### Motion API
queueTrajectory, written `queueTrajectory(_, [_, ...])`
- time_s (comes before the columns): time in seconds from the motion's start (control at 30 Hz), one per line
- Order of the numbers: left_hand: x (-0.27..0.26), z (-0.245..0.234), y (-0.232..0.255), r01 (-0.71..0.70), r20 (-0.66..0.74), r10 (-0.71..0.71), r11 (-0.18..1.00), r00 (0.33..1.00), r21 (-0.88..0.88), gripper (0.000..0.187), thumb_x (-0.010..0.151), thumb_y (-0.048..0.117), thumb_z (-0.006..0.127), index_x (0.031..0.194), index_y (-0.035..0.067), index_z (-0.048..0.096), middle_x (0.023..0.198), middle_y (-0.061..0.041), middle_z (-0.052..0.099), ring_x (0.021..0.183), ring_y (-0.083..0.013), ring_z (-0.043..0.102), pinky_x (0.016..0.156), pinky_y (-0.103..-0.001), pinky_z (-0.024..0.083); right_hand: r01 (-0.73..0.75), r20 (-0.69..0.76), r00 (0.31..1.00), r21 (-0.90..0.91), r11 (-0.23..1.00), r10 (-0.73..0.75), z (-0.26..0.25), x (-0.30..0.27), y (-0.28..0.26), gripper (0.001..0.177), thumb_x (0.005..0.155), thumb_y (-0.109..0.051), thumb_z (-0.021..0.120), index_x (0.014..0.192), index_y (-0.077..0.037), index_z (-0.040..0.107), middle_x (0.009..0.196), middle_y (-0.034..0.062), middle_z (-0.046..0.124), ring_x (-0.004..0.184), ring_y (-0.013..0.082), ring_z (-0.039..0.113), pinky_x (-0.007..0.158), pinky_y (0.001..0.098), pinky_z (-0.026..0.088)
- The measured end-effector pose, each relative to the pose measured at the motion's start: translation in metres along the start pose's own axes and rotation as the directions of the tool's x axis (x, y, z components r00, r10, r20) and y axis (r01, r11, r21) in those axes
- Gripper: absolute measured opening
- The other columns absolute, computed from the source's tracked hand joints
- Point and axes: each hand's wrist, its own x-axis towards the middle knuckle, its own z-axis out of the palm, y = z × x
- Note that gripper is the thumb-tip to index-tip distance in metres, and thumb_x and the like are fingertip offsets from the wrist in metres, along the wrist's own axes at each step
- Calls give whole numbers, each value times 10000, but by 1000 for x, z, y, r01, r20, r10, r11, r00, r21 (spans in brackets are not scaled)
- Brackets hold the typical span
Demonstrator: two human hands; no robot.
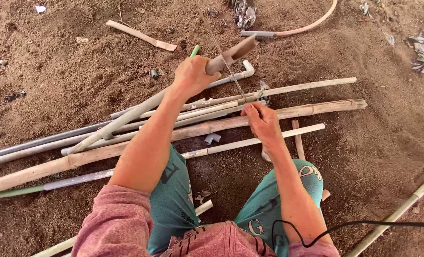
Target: Sawing a bamboo pipe using a handheld hacksaw blade while sitting on the ground.
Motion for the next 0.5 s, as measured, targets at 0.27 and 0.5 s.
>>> queueTrajectory(0.27, [-11, 4, 16, 35, 99, -29, 998, 995, -59, 181, 933, 251, 820, 1038, 110, 775, 953, -117, 716, 910, -318, 736, 893, -527, 604, 13, -18, 1000, -23, 1000, -13, 7, 17, 6, 322, 1133, -263, 567, 939, -52, 715, 500, -50, 423, 360, 35, 411, 395, 208, 325])
queueTrajectory(0.5, [-17, -4, 21, 30, 96, -22, 996, 995, -83, 178, 960, 220, 806, 1054, 82, 746, 928, -95, 677, 859, -300, 724, 838, -497, 614, -10, -17, 1000, -65, 998, 8, -3, 7, 11, 313, 1116, -239, 570, 918, -54, 726, 487, -41, 405, 353, 36, 407, 399, 207, 329])
